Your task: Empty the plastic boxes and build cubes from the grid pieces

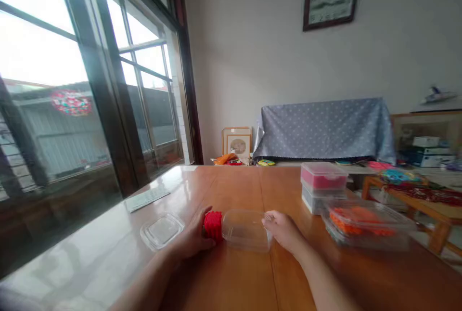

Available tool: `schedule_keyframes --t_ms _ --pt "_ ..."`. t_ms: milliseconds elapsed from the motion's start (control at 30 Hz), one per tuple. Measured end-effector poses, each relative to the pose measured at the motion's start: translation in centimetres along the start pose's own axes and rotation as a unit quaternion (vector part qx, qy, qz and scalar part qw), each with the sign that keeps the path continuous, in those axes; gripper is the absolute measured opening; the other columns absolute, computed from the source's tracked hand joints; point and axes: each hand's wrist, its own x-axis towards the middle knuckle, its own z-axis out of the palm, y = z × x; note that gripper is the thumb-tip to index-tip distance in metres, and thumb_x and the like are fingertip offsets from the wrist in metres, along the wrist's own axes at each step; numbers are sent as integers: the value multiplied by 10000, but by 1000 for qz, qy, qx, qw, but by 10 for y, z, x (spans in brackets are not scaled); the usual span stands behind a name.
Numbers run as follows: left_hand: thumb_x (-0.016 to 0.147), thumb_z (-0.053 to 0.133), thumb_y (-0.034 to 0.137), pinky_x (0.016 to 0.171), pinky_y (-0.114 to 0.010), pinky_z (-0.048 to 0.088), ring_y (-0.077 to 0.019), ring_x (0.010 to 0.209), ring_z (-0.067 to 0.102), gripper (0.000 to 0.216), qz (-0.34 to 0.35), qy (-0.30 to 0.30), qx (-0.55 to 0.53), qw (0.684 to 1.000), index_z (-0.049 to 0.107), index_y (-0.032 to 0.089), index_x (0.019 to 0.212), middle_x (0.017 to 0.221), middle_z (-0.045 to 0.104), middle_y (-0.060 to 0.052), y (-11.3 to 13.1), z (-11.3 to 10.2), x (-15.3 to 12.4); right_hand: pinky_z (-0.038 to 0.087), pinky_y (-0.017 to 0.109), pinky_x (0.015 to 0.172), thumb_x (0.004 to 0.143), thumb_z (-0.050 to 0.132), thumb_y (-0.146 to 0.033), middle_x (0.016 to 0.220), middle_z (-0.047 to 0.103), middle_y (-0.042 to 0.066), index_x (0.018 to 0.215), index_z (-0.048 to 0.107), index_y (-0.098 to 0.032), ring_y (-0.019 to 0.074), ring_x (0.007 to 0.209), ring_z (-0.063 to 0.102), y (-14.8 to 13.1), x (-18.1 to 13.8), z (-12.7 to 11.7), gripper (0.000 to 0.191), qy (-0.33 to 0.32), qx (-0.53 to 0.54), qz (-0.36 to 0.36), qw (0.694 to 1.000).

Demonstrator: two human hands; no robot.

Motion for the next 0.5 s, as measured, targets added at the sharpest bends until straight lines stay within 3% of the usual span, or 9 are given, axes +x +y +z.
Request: schedule_keyframes --t_ms 267,500 --pt "640 794 247 1126 -403 346 -294 1348 448 1100 15 14 12 1000 211 266 1573 1535 408 -135 -6 1 5 325 242 529 858 582 -456 686 609 -21 917 659 -177 126 580 484 -8 -4 4 295 8 -35 -4 999" --pt "607 832 259 1140 -436 340 -317 1354 447 1135 14 26 3 1000 231 251 1571 1521 429 -150 -5 0 4 349 257 515 898 496 -657 628 597 -11 877 666 -182 138 543 492 -26 -9 4 505 54 -69 6 996"
